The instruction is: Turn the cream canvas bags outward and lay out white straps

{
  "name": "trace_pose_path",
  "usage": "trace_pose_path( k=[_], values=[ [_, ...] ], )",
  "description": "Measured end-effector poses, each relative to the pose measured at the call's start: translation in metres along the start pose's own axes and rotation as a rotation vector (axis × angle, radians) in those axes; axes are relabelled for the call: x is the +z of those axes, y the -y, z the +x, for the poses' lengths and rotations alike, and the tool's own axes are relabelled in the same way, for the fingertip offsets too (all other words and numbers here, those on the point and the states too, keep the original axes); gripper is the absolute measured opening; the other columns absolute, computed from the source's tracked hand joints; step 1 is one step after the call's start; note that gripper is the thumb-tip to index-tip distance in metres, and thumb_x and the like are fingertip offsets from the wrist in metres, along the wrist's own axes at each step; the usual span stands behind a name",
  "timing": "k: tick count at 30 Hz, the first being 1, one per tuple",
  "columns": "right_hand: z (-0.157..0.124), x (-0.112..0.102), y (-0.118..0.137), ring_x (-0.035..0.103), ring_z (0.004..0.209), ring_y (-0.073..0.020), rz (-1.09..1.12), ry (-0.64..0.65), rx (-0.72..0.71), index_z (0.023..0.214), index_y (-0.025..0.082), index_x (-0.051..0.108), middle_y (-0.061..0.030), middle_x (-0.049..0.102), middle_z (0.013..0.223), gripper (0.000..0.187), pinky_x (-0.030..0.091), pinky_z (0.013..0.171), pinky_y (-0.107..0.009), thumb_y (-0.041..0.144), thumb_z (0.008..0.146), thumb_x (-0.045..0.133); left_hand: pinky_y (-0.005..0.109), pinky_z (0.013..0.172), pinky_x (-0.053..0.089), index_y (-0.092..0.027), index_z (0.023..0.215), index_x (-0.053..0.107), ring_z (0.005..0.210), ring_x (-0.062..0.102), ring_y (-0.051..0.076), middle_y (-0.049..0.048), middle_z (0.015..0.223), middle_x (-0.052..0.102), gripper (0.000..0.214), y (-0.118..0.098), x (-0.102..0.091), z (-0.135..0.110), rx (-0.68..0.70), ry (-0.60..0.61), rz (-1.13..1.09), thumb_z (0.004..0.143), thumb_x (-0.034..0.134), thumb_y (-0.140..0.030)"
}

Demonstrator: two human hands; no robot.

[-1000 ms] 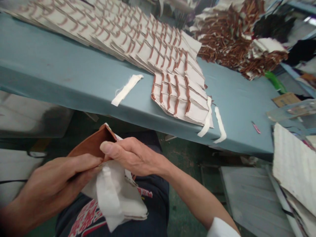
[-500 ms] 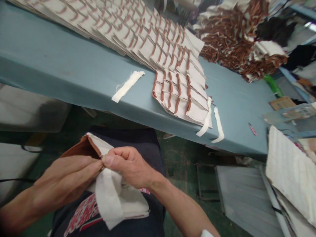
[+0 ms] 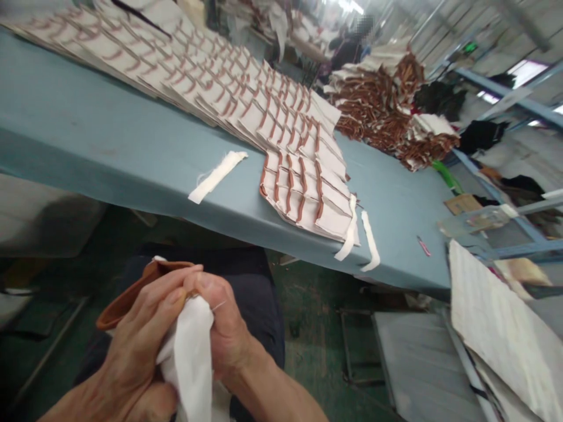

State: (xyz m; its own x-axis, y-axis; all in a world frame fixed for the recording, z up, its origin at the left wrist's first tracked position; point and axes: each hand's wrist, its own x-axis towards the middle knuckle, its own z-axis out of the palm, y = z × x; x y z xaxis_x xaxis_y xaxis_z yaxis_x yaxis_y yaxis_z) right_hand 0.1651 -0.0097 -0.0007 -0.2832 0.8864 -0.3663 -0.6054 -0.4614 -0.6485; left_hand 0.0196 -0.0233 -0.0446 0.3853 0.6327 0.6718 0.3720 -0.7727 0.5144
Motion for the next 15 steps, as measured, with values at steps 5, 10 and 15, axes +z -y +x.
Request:
trace_pose_path(
  k=[5, 10, 15],
  values=[
    [-0.004, -0.008, -0.014, 0.032, 0.058, -0.0112, -0.044, 0.058, 0.015, 0.074, 0.026, 0.043, 0.0066, 0.040, 0.064, 0.067, 0.037, 0.057, -0.025, 0.080, 0.078, 0.081, 0.061, 0.125, 0.054, -0.029, 0.184, 0.027, 0.153, 0.061, 0.040, 0.0217, 0.168, 0.062, 0.081, 0.012, -0.010, -0.012, 0.040, 0.073, 0.004, 0.116, 0.034, -0.073],
    [-0.010, -0.026, -0.007, 0.031, 0.060, -0.0104, -0.086, 0.001, -0.135, 0.074, 0.024, 0.045, 0.0075, 0.040, 0.068, 0.063, 0.038, 0.060, -0.022, 0.073, 0.090, 0.080, 0.052, 0.123, 0.056, -0.026, 0.178, 0.040, 0.147, 0.068, 0.037, 0.0219, 0.165, 0.066, 0.077, 0.026, -0.024, -0.026, 0.086, 0.241, 0.038, 0.117, 0.032, -0.072],
    [-0.018, -0.037, 0.030, 0.034, 0.056, -0.0101, -0.500, 0.335, -0.356, 0.074, 0.023, 0.053, 0.0061, 0.046, 0.066, 0.053, 0.031, 0.053, -0.024, 0.062, 0.104, 0.071, 0.040, 0.112, 0.060, -0.032, 0.155, 0.061, 0.124, 0.078, 0.029, 0.0090, 0.141, 0.080, 0.053, 0.020, -0.044, -0.014, -0.181, 0.104, -0.206, 0.121, 0.033, -0.061]
  ],
)
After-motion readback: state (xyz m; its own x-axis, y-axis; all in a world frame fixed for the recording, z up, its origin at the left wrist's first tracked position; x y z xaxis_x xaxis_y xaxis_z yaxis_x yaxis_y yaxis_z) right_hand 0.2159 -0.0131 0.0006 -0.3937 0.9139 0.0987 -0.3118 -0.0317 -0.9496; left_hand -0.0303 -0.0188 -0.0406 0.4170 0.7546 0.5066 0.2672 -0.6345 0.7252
